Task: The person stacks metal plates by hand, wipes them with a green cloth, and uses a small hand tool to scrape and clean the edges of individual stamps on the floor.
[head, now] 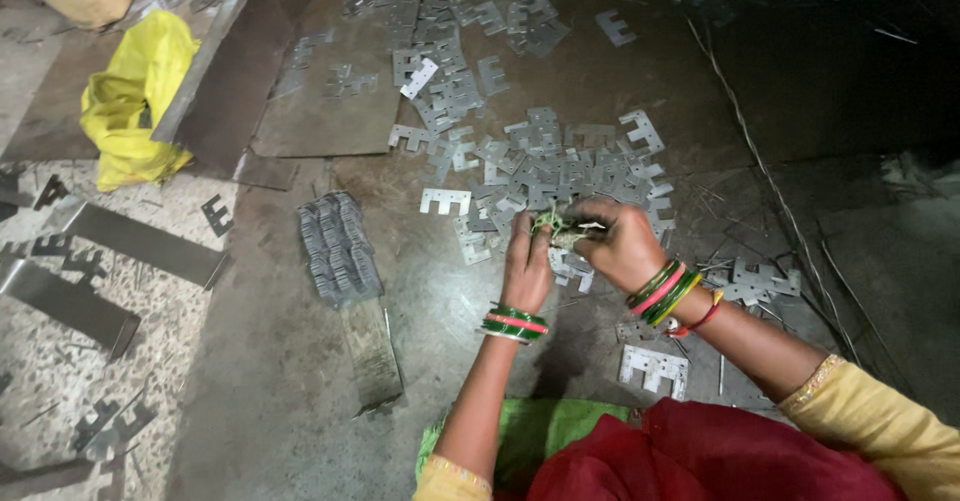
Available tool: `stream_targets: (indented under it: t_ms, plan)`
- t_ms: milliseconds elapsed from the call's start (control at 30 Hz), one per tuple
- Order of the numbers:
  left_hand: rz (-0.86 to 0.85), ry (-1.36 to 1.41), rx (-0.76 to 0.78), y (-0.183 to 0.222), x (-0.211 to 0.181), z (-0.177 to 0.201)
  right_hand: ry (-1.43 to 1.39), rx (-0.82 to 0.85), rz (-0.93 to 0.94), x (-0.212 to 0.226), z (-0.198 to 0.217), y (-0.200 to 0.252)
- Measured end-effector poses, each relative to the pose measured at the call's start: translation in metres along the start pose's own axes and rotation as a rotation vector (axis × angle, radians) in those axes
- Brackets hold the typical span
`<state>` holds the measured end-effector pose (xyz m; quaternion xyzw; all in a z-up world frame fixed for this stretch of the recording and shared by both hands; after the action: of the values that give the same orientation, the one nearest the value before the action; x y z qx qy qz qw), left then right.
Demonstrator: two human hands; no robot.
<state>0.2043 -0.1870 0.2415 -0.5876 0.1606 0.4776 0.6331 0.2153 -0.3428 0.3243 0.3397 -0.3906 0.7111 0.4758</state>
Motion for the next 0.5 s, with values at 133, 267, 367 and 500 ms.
stream_targets:
  t_ms: [133,267,367,500]
  plan:
    - [0.371,0.240,0.202,0.016,0.008,-0.003,0.196,-0.082,0.209,0.005,-0.001,0.016]
    - [0.520,0.273,0.162,0.020,0.003,-0.004,0.276,-0.095,0.379,-0.007,-0.002,0.024]
    - [0.678,0.775,0.055,0.020,-0.005,-0.006,0.189,-0.048,0.144,-0.030,-0.002,0.027]
    - [0.616,0.585,0.155,0.023,-0.007,-0.009,-0.182,0.096,-0.148,-0.054,0.009,0.020]
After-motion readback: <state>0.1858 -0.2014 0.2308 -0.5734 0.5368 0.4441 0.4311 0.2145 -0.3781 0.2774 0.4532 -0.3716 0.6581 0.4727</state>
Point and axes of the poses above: each hand's wrist, its own y-axis away from the middle knuckle, its own z-axis out of the back of the hand, x = y × z, the point moved 4 cm from there along -y, towards the middle knuckle, and after that the axes turned 2 degrees about -y, right-handed, at the moved point
